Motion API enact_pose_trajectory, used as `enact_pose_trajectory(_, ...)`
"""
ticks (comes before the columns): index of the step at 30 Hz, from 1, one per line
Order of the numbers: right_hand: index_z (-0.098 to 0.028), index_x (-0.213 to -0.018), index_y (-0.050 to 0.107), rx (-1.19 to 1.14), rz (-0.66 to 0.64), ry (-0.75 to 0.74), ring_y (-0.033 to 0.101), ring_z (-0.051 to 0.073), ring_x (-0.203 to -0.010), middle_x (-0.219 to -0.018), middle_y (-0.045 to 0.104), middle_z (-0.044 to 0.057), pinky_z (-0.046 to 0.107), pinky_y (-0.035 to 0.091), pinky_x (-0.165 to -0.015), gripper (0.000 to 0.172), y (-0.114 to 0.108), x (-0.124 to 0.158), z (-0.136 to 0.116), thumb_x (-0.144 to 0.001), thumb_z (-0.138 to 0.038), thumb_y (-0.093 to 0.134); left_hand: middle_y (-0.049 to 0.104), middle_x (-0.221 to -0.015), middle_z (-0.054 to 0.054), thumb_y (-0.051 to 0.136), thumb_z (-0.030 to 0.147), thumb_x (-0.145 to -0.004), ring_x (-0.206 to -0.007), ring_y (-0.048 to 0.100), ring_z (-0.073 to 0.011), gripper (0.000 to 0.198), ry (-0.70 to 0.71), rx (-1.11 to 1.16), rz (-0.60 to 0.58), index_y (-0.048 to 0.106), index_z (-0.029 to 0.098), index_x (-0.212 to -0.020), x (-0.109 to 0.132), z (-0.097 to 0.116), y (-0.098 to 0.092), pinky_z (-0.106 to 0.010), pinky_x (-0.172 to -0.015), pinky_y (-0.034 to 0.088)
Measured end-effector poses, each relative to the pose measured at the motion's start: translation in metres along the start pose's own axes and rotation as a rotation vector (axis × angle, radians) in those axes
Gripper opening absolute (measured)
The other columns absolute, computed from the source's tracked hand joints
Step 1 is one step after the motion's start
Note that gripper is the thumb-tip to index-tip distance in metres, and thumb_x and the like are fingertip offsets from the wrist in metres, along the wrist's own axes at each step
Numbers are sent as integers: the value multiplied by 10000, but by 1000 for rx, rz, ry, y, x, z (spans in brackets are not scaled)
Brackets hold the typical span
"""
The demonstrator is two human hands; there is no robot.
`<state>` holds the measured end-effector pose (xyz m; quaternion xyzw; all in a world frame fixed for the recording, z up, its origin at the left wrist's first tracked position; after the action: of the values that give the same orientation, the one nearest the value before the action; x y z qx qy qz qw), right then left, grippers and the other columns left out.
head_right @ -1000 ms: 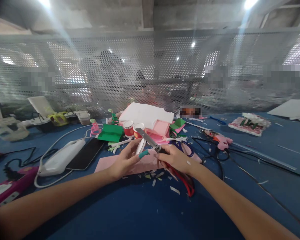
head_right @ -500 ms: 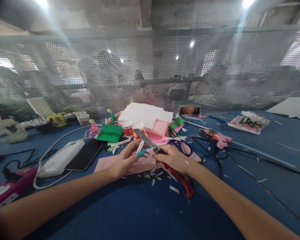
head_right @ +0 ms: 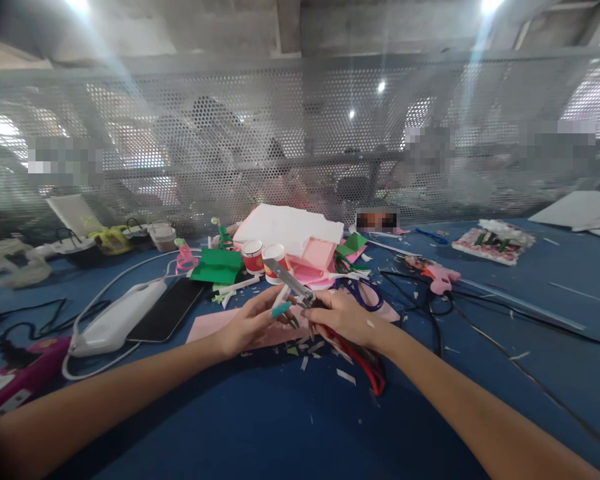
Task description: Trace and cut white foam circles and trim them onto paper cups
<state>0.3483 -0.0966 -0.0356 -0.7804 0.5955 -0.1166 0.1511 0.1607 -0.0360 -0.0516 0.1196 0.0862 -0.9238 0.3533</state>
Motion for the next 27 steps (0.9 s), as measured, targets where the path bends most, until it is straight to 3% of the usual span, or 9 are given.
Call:
enact_pose_trajectory(7,-206,-862,551,-105,-62,39,369,67,-331,-407,476,-89,194,287,-364,206,0,1,1,-797,-400,575,616,-1253,-107,680,381,-795,-1175,551,-287,417,-40,27,-60,640,177,-1157,-1,0,0,-414,-989,453)
enact_pose_trajectory(18,-195,-881,546,-198,-131,116,363,62,-314,-414,483,-94,187,264,-351,187,-2,1,8,-823,-368,584,560,-1327,-118,721,509,-714,-1231,511,-320,698,-71,65,-128,512,206,-1308,2,-6,-5,-504,-1064,373)
enact_pose_trajectory(27,-191,-853,527,-204,-167,129,344,57,-305,-435,485,-90,191,269,-340,184,0,4,4,-790,-356,574,617,-1188,-121,751,418,-710,-1073,597,-263,627,-158,-58,-166,521,167,-1237,3,-4,0,-410,-951,456)
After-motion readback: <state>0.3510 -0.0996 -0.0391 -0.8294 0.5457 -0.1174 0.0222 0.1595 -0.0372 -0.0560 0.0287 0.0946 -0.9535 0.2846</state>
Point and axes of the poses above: each hand's wrist, its own x-axis away from the middle knuckle, its own y-axis out of the palm, z = x × y, the point moved 1 cm from there along -x, towards the middle knuckle
